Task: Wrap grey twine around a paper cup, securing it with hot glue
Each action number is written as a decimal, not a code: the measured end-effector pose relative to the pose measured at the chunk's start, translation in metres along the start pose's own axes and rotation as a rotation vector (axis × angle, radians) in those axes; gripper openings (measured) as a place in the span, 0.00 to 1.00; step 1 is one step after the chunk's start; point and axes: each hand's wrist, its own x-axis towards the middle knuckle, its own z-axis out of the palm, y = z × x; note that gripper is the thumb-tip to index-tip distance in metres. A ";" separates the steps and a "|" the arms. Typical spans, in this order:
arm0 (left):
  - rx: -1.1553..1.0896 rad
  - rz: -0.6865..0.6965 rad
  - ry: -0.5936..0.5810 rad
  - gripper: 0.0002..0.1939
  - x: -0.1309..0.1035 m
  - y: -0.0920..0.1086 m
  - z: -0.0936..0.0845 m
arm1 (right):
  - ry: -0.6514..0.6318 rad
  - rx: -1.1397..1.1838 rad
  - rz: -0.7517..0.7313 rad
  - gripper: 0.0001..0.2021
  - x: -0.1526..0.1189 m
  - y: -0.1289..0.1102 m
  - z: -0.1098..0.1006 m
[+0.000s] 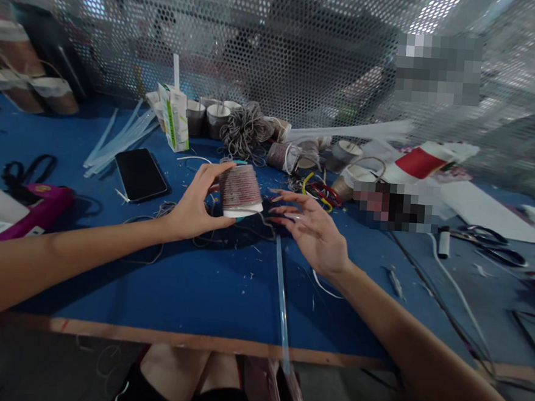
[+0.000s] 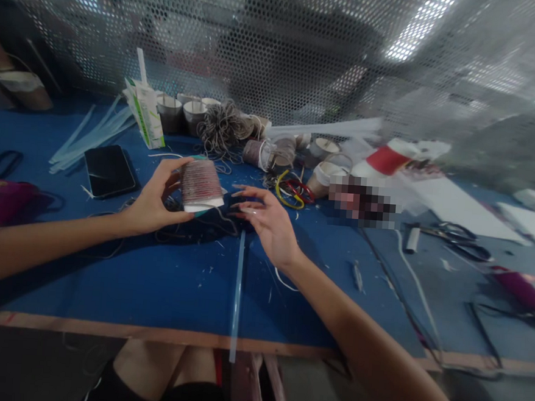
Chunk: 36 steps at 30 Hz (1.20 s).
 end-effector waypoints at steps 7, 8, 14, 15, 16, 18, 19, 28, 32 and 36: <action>0.077 -0.032 -0.063 0.45 0.002 -0.001 0.001 | 0.057 -0.311 -0.516 0.10 -0.007 0.004 -0.007; 0.083 -0.020 -0.065 0.45 0.002 -0.002 0.001 | -0.036 -0.300 -0.502 0.09 -0.011 0.001 -0.004; 0.091 0.021 -0.062 0.44 0.003 -0.002 0.000 | -0.512 -0.372 -0.160 0.09 -0.026 -0.013 0.011; 0.092 0.017 -0.066 0.44 0.003 -0.002 0.000 | -0.530 -0.392 -0.145 0.10 -0.026 -0.014 0.011; 0.092 0.013 -0.069 0.44 0.002 -0.002 0.000 | -0.537 -0.400 -0.137 0.11 -0.025 -0.014 0.011; 0.090 0.011 -0.067 0.44 0.002 -0.001 0.000 | -0.531 -0.400 -0.120 0.12 -0.024 -0.014 0.010; 0.088 0.015 -0.061 0.44 0.002 -0.002 0.001 | -0.520 -0.403 -0.114 0.12 -0.023 -0.014 0.010; 0.069 0.016 -0.024 0.44 0.002 0.000 0.001 | -0.356 -0.344 -0.137 0.14 -0.022 -0.010 0.007; 0.045 0.005 -0.012 0.43 0.002 0.002 0.001 | -0.242 -0.426 -0.201 0.16 -0.022 -0.011 0.004; 0.024 -0.007 -0.003 0.43 0.002 0.002 0.001 | -0.111 -0.423 -0.240 0.21 -0.022 -0.012 0.004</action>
